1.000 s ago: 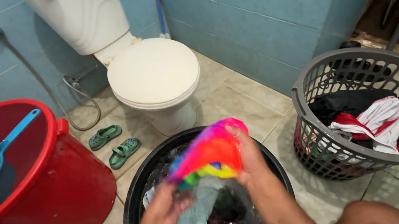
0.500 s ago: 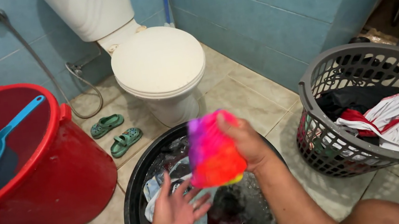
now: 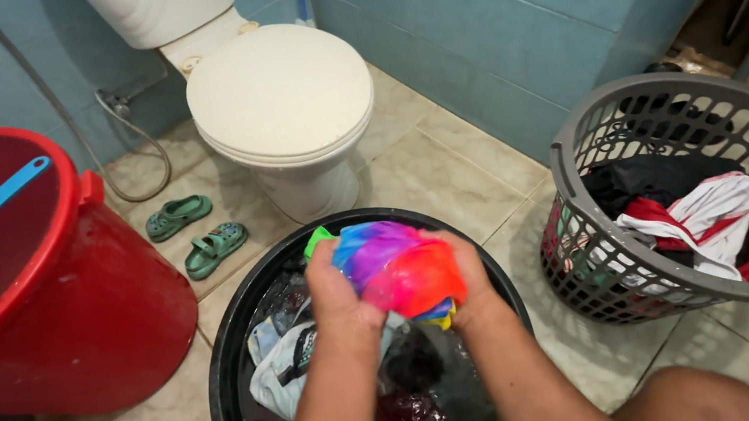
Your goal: Hand washing various items of clothing in a basin inside a bathroom.
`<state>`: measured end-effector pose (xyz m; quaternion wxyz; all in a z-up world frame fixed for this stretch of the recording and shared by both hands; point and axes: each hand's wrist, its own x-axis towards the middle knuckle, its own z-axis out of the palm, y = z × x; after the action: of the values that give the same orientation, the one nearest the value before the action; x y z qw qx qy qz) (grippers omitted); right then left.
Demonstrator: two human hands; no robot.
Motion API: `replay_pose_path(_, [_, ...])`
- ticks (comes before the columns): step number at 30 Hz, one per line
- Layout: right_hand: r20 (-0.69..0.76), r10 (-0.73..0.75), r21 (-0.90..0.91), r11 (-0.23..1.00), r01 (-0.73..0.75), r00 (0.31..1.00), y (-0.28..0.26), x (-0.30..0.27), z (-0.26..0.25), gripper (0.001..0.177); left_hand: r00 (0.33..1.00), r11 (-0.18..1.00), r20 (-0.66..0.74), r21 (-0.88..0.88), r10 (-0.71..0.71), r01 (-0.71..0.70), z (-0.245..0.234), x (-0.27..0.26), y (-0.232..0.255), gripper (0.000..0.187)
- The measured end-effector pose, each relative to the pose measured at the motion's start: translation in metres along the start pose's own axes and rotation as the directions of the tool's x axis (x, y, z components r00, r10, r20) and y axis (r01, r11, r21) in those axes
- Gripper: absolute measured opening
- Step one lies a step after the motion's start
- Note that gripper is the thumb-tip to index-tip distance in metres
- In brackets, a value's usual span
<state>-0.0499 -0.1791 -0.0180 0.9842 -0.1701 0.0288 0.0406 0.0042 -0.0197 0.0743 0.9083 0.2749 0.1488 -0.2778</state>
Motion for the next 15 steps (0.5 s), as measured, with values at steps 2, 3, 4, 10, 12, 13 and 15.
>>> replay_pose_path(2, [-0.047, -0.075, -0.004, 0.997, 0.074, 0.996, 0.005, -0.005, 0.011, 0.036, 0.998, 0.995, -0.03, -0.07, 0.062, -0.064, -0.009, 0.017, -0.011, 0.022])
replay_pose_path(3, [-0.093, -0.154, -0.015, 0.988, 0.153, 0.984, 0.008, -0.009, 0.016, 0.035, 0.991, 0.982, -0.059, -0.138, 0.12, -0.127, -0.014, 0.024, -0.017, 0.019])
replay_pose_path(4, [-0.101, -0.153, -0.015, 0.988, 0.153, 0.983, 0.008, -0.02, 0.047, 0.035, 0.991, 0.983, -0.063, -0.138, 0.114, -0.122, -0.006, 0.02, -0.015, 0.019])
replay_pose_path(10, [-0.105, -0.301, -0.306, 0.917, 0.257, 0.948, 0.018, -0.036, 0.112, 0.069, 0.888, 0.91, -0.361, -0.188, 0.285, -0.368, 0.042, -0.007, 0.0, 0.018])
replay_pose_path(12, [-0.13, -0.306, -0.37, 0.898, 0.24, 0.943, 0.021, -0.035, 0.123, 0.064, 0.784, 0.88, -0.445, 0.019, 0.432, -0.474, 0.062, -0.026, 0.01, 0.011])
replay_pose_path(13, [-0.13, -0.302, -0.366, 0.9, 0.238, 0.944, 0.022, -0.032, 0.128, 0.064, 0.782, 0.879, -0.447, 0.022, 0.435, -0.476, 0.063, -0.03, 0.013, 0.011])
replay_pose_path(15, [-0.128, -0.305, -0.268, 0.927, 0.263, 0.944, 0.021, -0.026, 0.14, 0.054, 0.844, 0.878, -0.243, 0.153, 0.479, -0.454, 0.068, -0.036, 0.019, 0.009])
